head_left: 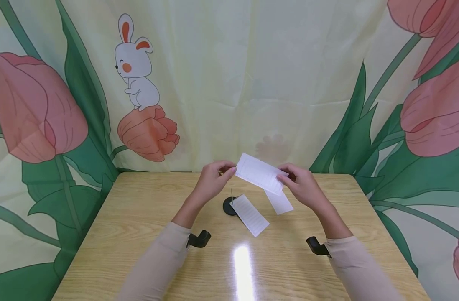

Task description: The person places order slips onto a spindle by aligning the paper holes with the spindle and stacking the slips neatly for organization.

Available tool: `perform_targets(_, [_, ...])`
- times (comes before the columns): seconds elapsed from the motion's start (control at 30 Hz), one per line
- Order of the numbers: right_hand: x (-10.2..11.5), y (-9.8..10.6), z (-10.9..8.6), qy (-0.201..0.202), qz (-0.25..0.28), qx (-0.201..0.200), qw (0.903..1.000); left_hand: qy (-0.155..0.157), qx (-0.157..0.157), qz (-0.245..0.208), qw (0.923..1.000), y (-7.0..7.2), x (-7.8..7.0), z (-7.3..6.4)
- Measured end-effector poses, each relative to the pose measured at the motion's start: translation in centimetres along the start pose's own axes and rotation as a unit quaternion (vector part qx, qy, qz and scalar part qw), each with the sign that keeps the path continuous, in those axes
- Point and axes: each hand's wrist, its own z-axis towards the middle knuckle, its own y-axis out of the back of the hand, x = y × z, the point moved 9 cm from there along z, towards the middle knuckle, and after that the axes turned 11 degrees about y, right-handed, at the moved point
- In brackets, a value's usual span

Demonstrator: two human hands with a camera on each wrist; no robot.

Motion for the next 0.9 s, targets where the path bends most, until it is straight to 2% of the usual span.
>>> perform_targets(0.2, [0.1,-0.7,0.2,0.000,0.018,-0.010,0.9998,0.019,-0.019,-0.023,0.9994,0.4,0.3,0.1])
perform_targets(0.37, [-0.2,-1.7,-0.1,-0.016,0.032,-0.012,0.9993,0.038,-0.027,-0.026,0.9986,0.6,0.9,0.1])
perform_targets(0.53, [-0.4,-2.9,-0.9,-0.034,0.048,-0.006,0.9982,0.056,-0.014,-0.016,0.9982,0.2,1.7,0.1])
perform_targets(0.9, [-2.0,-4.7,-2.7,-0.089,0.069,-0.007,0.9935,0.058,0.027,0.001,0.9979,-1.2,3.4,0.3])
